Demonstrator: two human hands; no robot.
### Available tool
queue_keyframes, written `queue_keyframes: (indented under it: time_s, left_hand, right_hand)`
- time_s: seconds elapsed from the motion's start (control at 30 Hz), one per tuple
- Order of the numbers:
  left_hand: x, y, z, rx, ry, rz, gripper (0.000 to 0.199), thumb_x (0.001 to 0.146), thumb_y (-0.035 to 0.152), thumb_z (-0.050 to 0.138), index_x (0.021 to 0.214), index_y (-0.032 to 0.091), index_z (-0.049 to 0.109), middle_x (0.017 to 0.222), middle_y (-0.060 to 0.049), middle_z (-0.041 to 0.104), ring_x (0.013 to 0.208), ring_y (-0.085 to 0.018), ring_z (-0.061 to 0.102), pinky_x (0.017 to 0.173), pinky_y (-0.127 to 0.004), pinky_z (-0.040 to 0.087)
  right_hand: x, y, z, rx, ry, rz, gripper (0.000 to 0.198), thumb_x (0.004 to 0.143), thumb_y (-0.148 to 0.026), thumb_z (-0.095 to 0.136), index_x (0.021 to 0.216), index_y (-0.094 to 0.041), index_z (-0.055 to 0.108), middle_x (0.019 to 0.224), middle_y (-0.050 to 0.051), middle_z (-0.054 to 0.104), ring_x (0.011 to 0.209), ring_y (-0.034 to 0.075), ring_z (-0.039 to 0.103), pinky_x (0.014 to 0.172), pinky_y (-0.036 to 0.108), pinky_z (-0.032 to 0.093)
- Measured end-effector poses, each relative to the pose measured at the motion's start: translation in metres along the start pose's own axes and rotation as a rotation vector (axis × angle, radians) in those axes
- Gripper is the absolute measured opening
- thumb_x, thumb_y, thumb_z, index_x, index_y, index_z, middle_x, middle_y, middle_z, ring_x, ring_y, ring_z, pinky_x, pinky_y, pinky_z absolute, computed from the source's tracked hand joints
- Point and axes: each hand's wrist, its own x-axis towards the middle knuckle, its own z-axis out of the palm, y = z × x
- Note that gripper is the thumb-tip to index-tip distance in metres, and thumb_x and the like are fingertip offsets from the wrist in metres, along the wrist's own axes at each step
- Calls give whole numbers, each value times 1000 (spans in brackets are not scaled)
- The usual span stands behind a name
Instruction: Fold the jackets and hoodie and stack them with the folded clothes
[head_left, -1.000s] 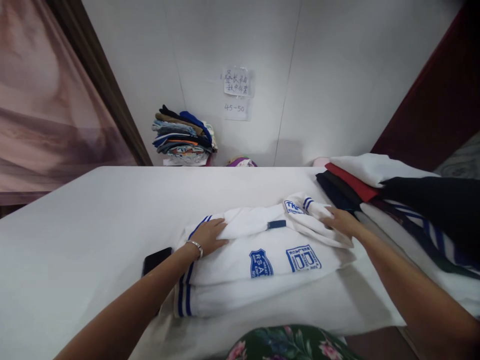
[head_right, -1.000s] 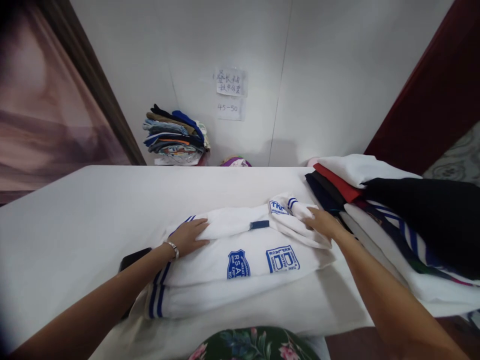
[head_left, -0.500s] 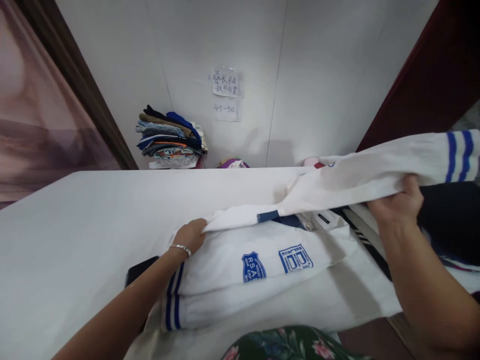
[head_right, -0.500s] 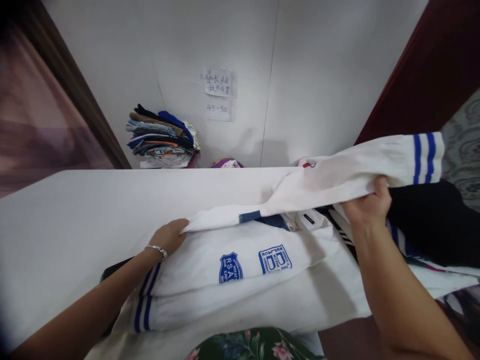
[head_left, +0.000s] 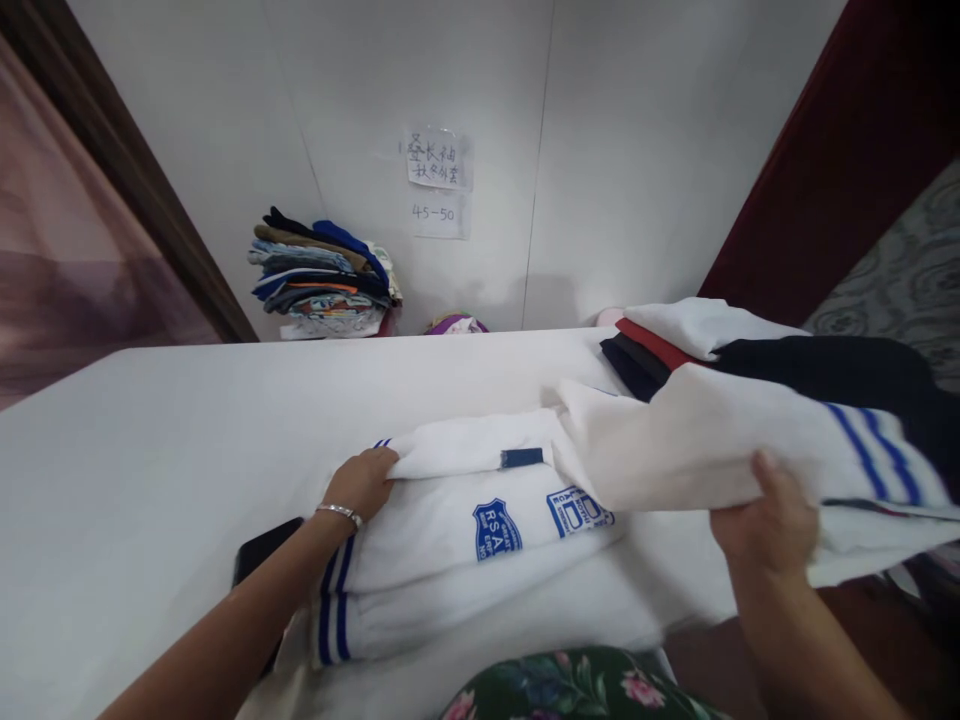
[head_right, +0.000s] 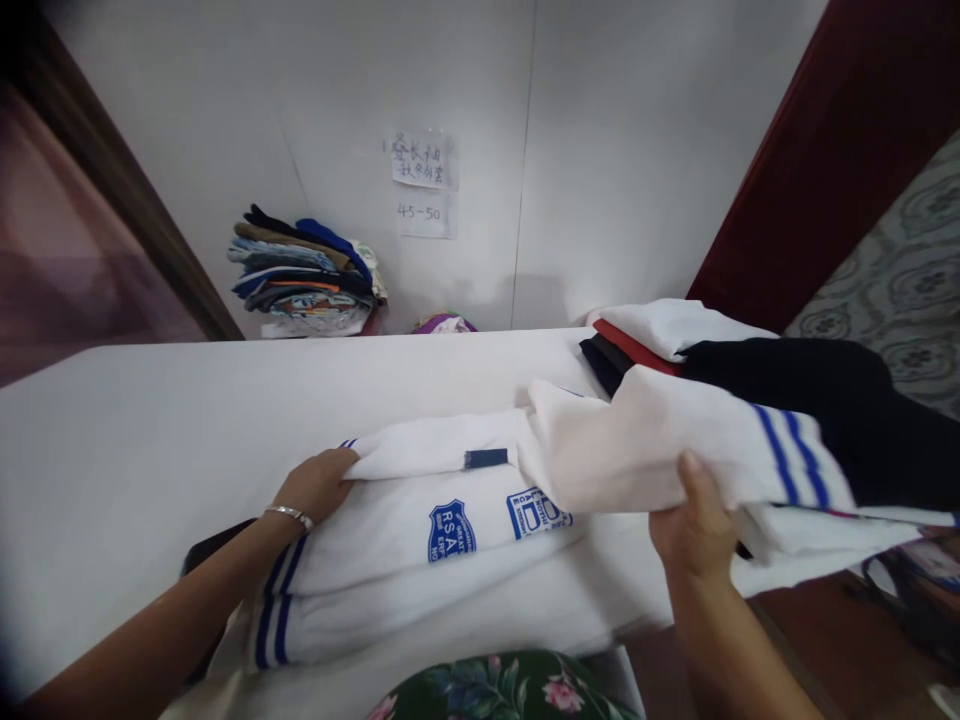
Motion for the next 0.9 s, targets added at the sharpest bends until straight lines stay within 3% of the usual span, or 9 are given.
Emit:
queue_keyframes:
  time_s: [0.1,0.17,0.27,0.37,0.43,0.53,0.67,0.8,0.9]
  left_hand:
    - [-2,1,1,12,-14,6,21,81,15,46,95,19,61,105,-10,66,101,-25,60,84,-36,46]
    - [-4,0,2,8,-9,11,21,81,15,46,95,18,61,105,-10,66,100,-25,60,84,-36,46]
    - [-6,-6,7,-6,28,28,25,80,14,46,99,19,61,110,-10,65,103,-25,59,87,-38,46]
    - [-8,-15,14,-22,86,44,33,78,13,47,107,20,60,121,-9,62,113,-24,55,95,-37,43]
    - [-6,-19,18,-27,104,38,39,77,12,47,113,21,59,126,-8,60,118,-23,52,98,-37,41]
    - [-2,-21,22,-21,103,19,45,76,10,48,119,21,57,130,-8,57,121,-24,51,99,-38,41]
    - [4,-17,22,-32,102,-7,50,75,7,47,122,21,57,131,-9,57,120,-24,52,98,-39,41]
    - [4,-13,18,-19,61,-37,57,72,-2,42,124,19,57,129,-9,59,119,-21,54,98,-37,41]
    - [1,-12,14,10,37,-56,62,71,-4,40,127,18,55,133,-9,56,122,-21,52,100,-37,39]
  right_hand:
    - [24,1,30,228,161,-19,40,74,-39,63,112,-28,61,106,2,69,102,25,64,85,37,57]
    - [45,13,33,173,64,143,30,67,-36,70,94,-24,66,92,3,71,87,24,68,71,34,59]
    - [67,37,10,-234,-183,275,15,63,-36,71,63,-24,62,63,5,67,63,25,65,54,35,54]
    - [71,42,-13,-779,-322,64,32,64,-39,71,43,-26,50,44,4,54,54,24,60,53,35,48]
    - [69,33,-12,-941,-344,-144,30,69,-42,68,48,-26,55,48,3,56,57,23,60,59,35,47]
    - [75,18,23,-782,-427,-318,19,77,-43,60,75,-26,68,77,3,70,73,22,63,71,33,48]
    - [111,30,91,-738,-516,-195,33,76,-40,61,103,-23,68,115,6,66,101,23,60,90,33,44]
    - [140,57,129,-845,-553,-76,31,67,-33,69,92,-13,70,99,14,70,94,28,63,84,35,46]
    - [142,62,123,-866,-537,-79,22,72,-32,63,80,-13,69,83,10,71,83,25,63,75,30,46]
